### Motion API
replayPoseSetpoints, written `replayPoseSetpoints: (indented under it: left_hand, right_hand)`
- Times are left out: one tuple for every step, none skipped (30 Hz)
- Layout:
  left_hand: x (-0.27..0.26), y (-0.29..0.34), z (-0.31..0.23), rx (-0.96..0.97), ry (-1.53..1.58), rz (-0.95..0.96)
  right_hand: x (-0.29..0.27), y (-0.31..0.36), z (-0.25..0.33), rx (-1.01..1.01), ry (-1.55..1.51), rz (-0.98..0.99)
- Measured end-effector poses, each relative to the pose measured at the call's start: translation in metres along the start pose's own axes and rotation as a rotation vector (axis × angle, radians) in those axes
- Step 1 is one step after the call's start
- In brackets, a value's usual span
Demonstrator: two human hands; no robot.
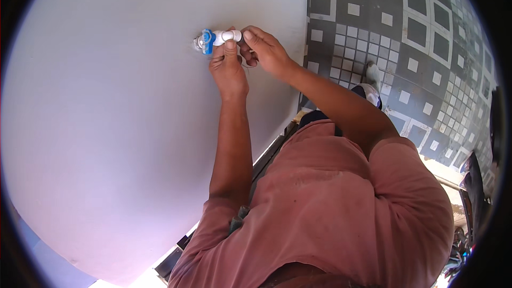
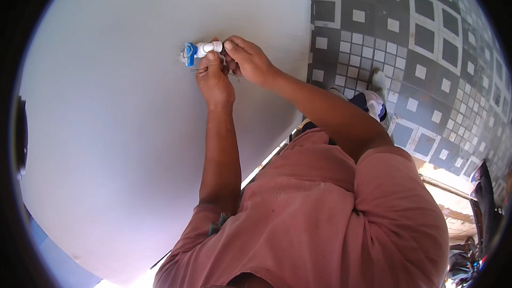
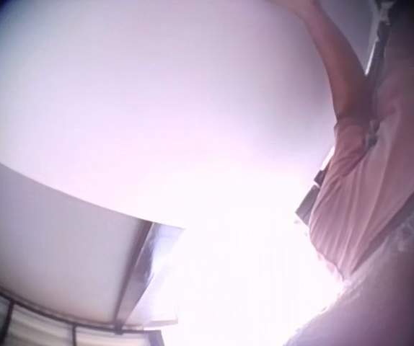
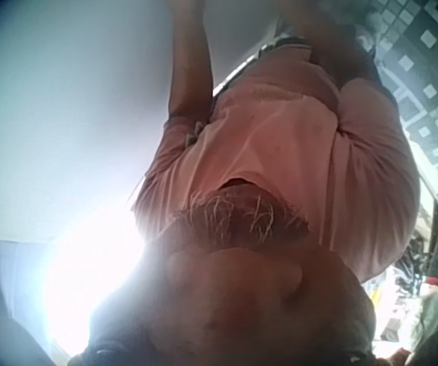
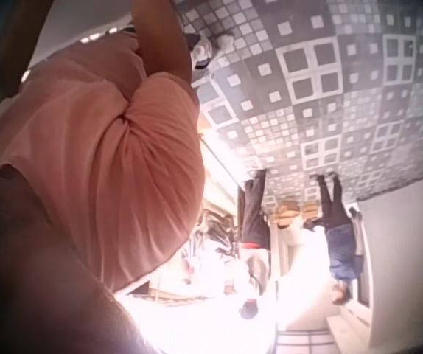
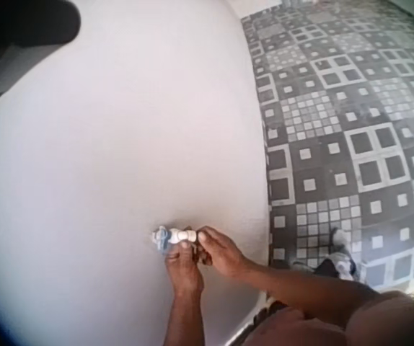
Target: The person cuts the end of a green hose with pliers, walks across a construction area, and attaches the hose to a faucet on a wall by hand using white tape.
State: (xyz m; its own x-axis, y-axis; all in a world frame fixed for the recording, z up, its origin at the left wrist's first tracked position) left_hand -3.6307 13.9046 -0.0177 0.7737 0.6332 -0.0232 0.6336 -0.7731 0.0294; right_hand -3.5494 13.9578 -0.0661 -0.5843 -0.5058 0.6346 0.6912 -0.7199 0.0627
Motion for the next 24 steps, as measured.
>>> replayPoseSetpoints:
  left_hand:
    - [0.002, 0.001, 0.001, -0.026, 0.057, 0.003]
    - [0.004, 0.002, 0.002, -0.054, 0.111, 0.006]
    - [0.006, 0.003, 0.001, -0.055, 0.110, 0.006]
    - [0.005, 0.004, 0.002, -0.089, 0.125, -0.023]
    - [0.005, 0.005, 0.004, -0.113, 0.153, -0.032]
    - [0.002, 0.004, 0.007, -0.135, 0.137, -0.067]
    - [0.003, 0.002, 0.005, -0.074, 0.145, -0.028]
    - [0.005, 0.000, 0.004, -0.027, 0.158, 0.017]
    - [0.003, -0.002, 0.005, -0.015, 0.156, 0.011]
    - [0.002, -0.003, 0.006, -0.004, 0.166, 0.017]
    - [0.002, -0.003, 0.006, -0.001, 0.175, 0.033]
    - [0.001, -0.003, 0.005, 0.007, 0.177, 0.024]
    - [0.001, -0.002, 0.007, -0.038, 0.195, 0.029]
    - [0.003, 0.000, 0.009, -0.083, 0.222, 0.053]
    - [0.002, 0.001, 0.008, -0.083, 0.213, 0.034]
    - [0.001, 0.001, 0.008, -0.100, 0.199, 0.020]
    - [0.001, 0.001, 0.009, -0.109, 0.191, 0.020]
    - [0.000, 0.000, 0.010, -0.116, 0.184, 0.006]
    - [-0.001, -0.001, 0.008, -0.071, 0.159, -0.011]
    - [-0.003, -0.003, 0.007, -0.027, 0.134, -0.029]
    - [-0.003, -0.004, 0.009, -0.032, 0.132, -0.033]
    - [-0.002, -0.005, 0.007, -0.002, 0.122, -0.015]
    - [0.000, -0.005, 0.005, 0.041, 0.123, 0.028]
    - [-0.002, -0.006, 0.006, 0.034, 0.114, 0.005]
  right_hand:
    - [0.003, 0.000, -0.001, -0.052, -0.019, 0.023]
    - [0.007, -0.001, -0.009, 0.036, -0.163, 0.079]
    - [0.008, -0.002, -0.018, 0.178, -0.294, 0.123]
    - [0.004, -0.007, -0.010, 0.119, -0.304, 0.135]
    - [0.012, -0.007, -0.013, 0.298, -0.429, 0.311]
    - [0.017, -0.003, -0.016, 0.515, -0.537, 0.432]
    - [0.015, -0.003, -0.013, 0.597, -0.510, 0.468]
    - [0.017, -0.002, -0.004, 0.584, -0.551, 0.542]
    - [0.012, -0.001, -0.004, 0.590, -0.433, 0.481]
    - [0.007, 0.000, -0.004, 0.555, -0.308, 0.395]
    - [0.012, 0.008, -0.006, 0.604, -0.310, 0.408]
    - [0.006, 0.008, -0.007, 0.505, -0.174, 0.255]
    - [-0.002, 0.009, -0.006, 0.402, -0.042, 0.086]
    - [0.005, 0.013, -0.011, 0.398, -0.032, 0.105]
    - [0.005, 0.012, -0.007, 0.251, -0.065, 0.046]
    - [0.003, 0.009, -0.004, 0.126, -0.088, 0.001]
    - [0.002, 0.007, -0.006, 0.103, -0.097, -0.012]
    - [0.008, 0.004, -0.015, 0.200, -0.282, 0.106]
    - [0.011, 0.001, -0.024, 0.357, -0.451, 0.166]
    - [0.010, -0.006, -0.019, 0.294, -0.464, 0.226]
    - [0.012, -0.008, -0.022, 0.379, -0.510, 0.308]
    - [0.012, -0.009, -0.024, 0.464, -0.545, 0.353]
    - [0.012, -0.011, -0.022, 0.467, -0.557, 0.387]
    - [0.012, -0.012, -0.022, 0.476, -0.485, 0.393]
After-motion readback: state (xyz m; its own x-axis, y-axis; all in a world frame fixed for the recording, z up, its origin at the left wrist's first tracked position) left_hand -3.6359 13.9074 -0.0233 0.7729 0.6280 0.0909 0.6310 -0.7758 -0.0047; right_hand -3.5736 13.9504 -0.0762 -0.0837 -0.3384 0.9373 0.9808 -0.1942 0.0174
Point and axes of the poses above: each hand's wrist, its own y-axis away from the middle knuckle, its own x-axis out of the palm, z = x × y, the point moved 7 cm from there along -y, towards the middle knuckle, and after that the axes turned 15 degrees about y, right-handed, at the moved point
